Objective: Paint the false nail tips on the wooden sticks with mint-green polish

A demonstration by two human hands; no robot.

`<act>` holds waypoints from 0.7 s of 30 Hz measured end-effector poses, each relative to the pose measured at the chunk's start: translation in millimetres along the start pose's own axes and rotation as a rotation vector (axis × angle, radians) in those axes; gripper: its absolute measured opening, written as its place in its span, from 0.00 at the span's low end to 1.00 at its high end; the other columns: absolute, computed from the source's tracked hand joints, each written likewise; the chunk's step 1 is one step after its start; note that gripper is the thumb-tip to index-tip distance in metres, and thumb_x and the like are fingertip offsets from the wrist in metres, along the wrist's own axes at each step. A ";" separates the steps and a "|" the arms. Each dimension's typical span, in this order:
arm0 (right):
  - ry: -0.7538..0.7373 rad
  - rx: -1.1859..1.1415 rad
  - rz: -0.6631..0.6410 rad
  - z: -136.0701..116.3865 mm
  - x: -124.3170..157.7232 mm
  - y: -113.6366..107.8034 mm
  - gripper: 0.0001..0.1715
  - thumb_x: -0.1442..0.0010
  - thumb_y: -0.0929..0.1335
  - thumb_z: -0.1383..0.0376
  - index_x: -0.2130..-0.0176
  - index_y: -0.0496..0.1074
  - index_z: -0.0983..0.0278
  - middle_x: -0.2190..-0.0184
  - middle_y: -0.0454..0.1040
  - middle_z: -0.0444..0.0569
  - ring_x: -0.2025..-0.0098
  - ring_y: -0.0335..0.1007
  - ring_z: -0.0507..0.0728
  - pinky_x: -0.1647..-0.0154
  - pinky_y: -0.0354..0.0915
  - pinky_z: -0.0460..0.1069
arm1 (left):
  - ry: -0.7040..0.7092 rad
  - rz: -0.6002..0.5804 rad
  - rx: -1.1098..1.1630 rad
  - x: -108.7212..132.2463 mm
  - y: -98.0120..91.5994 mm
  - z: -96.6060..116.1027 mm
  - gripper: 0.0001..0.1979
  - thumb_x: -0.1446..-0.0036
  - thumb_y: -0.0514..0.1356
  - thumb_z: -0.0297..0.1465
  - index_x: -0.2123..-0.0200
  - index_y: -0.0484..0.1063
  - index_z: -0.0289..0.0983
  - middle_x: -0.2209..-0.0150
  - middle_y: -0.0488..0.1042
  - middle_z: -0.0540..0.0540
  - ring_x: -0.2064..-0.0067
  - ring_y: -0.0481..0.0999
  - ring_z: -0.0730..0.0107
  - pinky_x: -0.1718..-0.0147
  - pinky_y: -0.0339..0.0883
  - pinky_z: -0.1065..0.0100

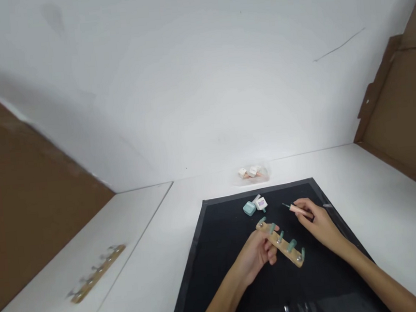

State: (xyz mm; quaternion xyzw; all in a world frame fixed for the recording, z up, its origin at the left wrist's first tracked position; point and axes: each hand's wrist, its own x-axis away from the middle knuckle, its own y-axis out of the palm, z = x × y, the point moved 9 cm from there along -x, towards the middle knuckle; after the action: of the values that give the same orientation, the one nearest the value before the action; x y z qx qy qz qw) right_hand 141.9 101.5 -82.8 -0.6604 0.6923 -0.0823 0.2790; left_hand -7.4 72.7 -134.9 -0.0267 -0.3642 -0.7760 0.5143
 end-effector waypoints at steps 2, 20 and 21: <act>0.013 -0.032 -0.002 -1.4 1.9 -1.2 0.10 0.45 0.62 0.65 0.60 0.65 0.64 0.68 0.75 0.51 0.66 0.73 0.57 0.66 0.68 0.51 | 0.006 0.005 -0.091 -0.9 0.3 -3.7 0.19 0.60 0.64 0.40 0.68 0.64 0.35 0.85 0.53 0.60 0.83 0.54 0.81 0.83 0.50 0.74; 0.381 -0.271 0.038 19.0 64.4 -40.6 0.14 0.53 0.68 0.57 0.80 0.66 0.64 0.77 0.71 0.46 0.71 0.68 0.56 0.70 0.64 0.47 | 0.007 -0.046 0.047 9.0 21.7 -25.9 0.23 0.62 0.69 0.39 0.65 0.68 0.32 0.82 0.61 0.56 0.80 0.61 0.80 0.78 0.54 0.72; 0.451 -0.317 0.069 24.5 82.3 -44.8 0.12 0.54 0.69 0.57 0.76 0.70 0.64 0.74 0.72 0.47 0.70 0.68 0.56 0.70 0.65 0.46 | 0.001 -0.048 0.091 12.0 26.8 -28.5 0.23 0.62 0.69 0.39 0.65 0.68 0.33 0.82 0.62 0.56 0.80 0.61 0.80 0.78 0.54 0.73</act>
State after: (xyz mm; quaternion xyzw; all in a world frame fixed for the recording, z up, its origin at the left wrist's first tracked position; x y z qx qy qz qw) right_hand 195.3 23.6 -104.4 -0.6367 0.7633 -0.1084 0.0135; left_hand 18.4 40.9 -136.4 0.0058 -0.3995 -0.7706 0.4965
